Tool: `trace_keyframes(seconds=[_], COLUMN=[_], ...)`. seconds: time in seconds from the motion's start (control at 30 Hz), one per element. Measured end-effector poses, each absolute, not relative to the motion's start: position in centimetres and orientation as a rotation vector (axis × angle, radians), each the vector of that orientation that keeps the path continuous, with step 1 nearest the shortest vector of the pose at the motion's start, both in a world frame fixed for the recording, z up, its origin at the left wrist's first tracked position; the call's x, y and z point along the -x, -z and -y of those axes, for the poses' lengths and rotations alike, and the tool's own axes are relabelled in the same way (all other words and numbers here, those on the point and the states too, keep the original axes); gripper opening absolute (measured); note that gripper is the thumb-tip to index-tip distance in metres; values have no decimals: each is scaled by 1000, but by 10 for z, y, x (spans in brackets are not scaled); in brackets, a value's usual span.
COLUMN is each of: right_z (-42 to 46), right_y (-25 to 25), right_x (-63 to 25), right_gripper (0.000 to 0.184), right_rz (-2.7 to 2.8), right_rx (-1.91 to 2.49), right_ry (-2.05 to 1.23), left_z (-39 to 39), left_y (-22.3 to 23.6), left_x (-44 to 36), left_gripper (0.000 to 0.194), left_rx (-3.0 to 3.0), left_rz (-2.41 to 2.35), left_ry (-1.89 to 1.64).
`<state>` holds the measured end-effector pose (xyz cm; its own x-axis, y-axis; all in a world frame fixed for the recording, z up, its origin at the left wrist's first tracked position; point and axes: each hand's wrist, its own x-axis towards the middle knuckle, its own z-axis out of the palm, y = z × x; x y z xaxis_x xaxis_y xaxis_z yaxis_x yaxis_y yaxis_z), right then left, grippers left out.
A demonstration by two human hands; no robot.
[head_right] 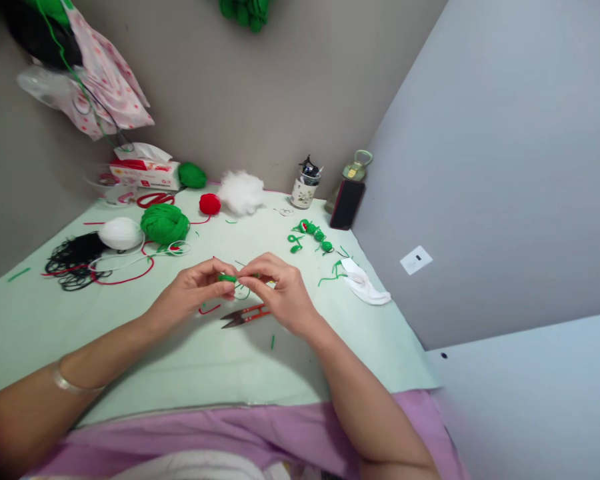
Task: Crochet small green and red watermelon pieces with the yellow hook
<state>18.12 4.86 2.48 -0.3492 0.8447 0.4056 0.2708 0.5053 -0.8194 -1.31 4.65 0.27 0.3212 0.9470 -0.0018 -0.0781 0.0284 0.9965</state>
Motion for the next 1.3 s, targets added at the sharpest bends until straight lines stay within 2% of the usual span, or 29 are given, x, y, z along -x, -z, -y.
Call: trace_keyframes(seconds=[0.13,0.4,0.83,1.03,1.3], right_z=[-50,-49,-46,-46,-46], right_y=[-27,-24,-29,-30,-30], right_x=[-186,-188,-190,-188,-184], right_gripper=[10,17,17,19,14], right_rz=[1878,2122,2212,2293,2118], right_rx=[962,942,977,965,987], right_ry=[-675,-497,-433,-448,-705], left_z=[-48,-51,-50,-49,-50], left_y=[-4,-5,-4,-2,-9], left_x=[15,19,22,19,20], left_gripper=[19,14,21,16,16], left_rx=[-1287,-1331,-1378,-1430,-1360], left_rz=[-1060,-1042,-1080,-1054,-1031], left_ry=[-1000,-1086,-1045,-1019,-967])
